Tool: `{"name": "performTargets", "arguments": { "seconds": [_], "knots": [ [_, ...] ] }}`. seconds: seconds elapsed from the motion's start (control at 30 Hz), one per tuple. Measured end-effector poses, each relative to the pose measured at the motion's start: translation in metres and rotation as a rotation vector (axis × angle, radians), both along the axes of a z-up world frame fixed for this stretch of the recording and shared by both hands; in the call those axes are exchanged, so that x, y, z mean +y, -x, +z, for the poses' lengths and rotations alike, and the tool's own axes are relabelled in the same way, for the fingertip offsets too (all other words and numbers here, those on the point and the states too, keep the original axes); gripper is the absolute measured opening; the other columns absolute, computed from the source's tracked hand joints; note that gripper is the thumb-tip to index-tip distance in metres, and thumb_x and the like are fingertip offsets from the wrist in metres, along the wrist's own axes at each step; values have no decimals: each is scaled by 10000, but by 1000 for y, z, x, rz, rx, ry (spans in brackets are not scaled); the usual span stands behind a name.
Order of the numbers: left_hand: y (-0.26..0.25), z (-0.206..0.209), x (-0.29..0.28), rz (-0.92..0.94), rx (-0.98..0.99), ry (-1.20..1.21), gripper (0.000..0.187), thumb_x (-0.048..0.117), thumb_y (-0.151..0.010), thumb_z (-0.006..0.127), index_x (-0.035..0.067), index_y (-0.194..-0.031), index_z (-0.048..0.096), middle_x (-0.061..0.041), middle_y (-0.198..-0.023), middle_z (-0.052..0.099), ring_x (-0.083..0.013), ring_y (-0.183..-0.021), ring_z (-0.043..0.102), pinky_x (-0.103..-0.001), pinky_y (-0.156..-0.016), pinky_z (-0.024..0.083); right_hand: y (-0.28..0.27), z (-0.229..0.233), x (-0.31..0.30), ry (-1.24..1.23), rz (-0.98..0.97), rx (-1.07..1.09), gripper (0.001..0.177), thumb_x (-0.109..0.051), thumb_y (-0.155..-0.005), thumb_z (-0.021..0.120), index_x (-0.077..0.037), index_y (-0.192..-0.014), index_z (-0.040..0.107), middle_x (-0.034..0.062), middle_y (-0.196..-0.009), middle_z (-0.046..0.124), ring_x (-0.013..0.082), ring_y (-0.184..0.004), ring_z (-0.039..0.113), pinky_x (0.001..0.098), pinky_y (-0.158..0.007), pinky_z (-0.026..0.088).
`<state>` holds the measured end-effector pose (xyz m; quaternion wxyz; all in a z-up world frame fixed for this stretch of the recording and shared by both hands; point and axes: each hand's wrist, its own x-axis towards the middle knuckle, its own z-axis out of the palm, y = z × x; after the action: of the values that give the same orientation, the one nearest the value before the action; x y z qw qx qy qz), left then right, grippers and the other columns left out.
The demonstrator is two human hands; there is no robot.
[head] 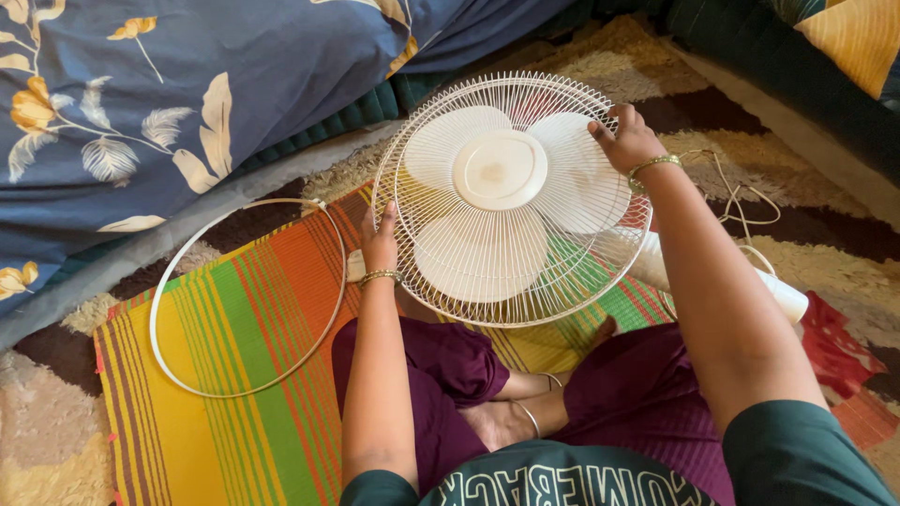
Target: The person assembles a white table fan by attaching the front and rear wire cages to the fan blade assembly. They align the cages, secure the clips, and rotate the fan to check the fit.
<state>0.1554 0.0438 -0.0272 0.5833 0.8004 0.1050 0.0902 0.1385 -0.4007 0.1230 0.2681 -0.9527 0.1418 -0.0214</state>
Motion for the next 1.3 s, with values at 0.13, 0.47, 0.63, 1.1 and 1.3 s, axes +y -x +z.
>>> {"name": "performTargets", "arguments": {
  "seconds": [0.13, 0.47, 0.63, 1.1, 1.3],
  "knots": [
    [11, 9, -5, 17, -25, -85, 1027, 795, -865, 511, 7, -1518, 421, -261, -1562, 427, -405, -1447, 418, -490, -1186, 339, 1, 0, -2, 30, -5, 74, 785, -685, -999, 415, -116, -1533, 328, 209, -1620, 302, 427, -1388, 440, 537, -1144, 359],
    [57, 33, 6, -3, 86, -183, 935, 789, -900, 361, 105, -1535, 413, -203, -1534, 473, -402, -1376, 488, -510, -1136, 377, 29, 3, 21, 37, -25, 17, 767, -682, -977, 440, -172, -1539, 332, 149, -1631, 297, 410, -1451, 355, 539, -1177, 323],
    [72, 29, 13, 22, 205, -279, 938, 810, -907, 284, 139, -1553, 399, -189, -1510, 503, -395, -1351, 513, -527, -1118, 400, 40, 4, 33, 70, -19, -26, 769, -690, -979, 453, -179, -1542, 341, 120, -1653, 283, 433, -1455, 338, 536, -1186, 334],
    [44, 58, -3, -45, 325, -545, 947, 872, -849, 154, 300, -1575, 362, -121, -1391, 634, -372, -1260, 608, -536, -968, 521, 74, -38, 0, -34, -115, -92, 792, -692, -984, 447, -139, -1540, 334, 192, -1609, 312, 473, -1414, 361, 561, -1169, 318],
    [22, 58, -1, -104, 301, -575, 938, 868, -848, 169, 316, -1592, 317, -146, -1408, 605, -412, -1262, 590, -569, -1004, 482, 91, -54, -7, 11, -165, -169, 748, -661, -984, 488, -149, -1512, 356, 232, -1546, 362, 518, -1337, 404, 575, -1102, 369]
  ]
}}
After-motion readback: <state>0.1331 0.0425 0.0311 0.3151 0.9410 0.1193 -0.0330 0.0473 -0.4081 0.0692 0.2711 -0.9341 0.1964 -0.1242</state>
